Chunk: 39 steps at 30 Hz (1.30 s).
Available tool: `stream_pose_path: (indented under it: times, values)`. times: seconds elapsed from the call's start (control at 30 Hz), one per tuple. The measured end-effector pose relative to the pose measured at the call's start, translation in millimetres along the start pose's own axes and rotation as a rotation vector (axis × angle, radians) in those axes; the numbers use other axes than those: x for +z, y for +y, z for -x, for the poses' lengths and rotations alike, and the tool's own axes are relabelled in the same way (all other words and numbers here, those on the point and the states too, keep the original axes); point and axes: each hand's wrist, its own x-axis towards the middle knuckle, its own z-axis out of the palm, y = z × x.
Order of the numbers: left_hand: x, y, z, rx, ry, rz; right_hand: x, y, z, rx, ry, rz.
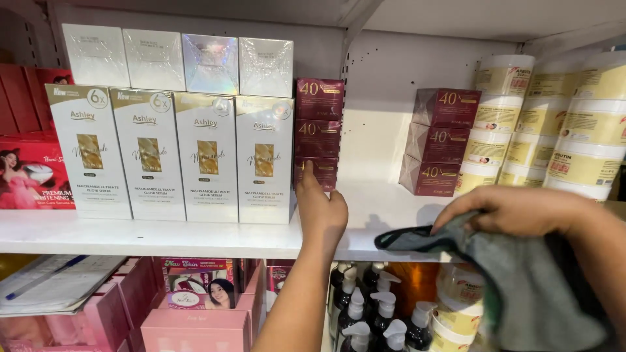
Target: Cleaning and dusting cosmetic product boxes on a retail shelf using a cloth.
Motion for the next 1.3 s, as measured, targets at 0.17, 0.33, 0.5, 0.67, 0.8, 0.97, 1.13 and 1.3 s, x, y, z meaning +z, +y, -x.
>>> stream_pose_path:
  times: [0.17,0.33,0.5,0.67,0.8,0.97,1.13,1.3]
  values:
    - [6,-12,-2,0.065,0.017,-0.085,-47,-13,-23,0.079,0.34,-0.073]
    - [0,0,4,0.084,0.03,-0.08,-47,-15,-117,0.109,0.84,-0.104]
    - [-5,12,11,0.135,0.065,-0.036,9,1,-225,0.233,0.585,0.132]
    - [6,-11,1,0.211,0.116,-0.041,40,61,-291,0.124,0.164,0.072]
    - [2,-6,1,0.104,0.063,-0.062,45,58,-285,0.175,0.05,0.123]
    - [8,-20,-8,0.046,0.052,-0.145,54,19,-226,0.229,0.037,0.067]
    - [9,-22,-12,-0.02,0.003,-0.18,70,9,-142,-0.2,0.14,0.107]
    - [6,-23,-11,-0.007,-0.004,-0.22,94,-11,-41,-0.396,0.64,0.098]
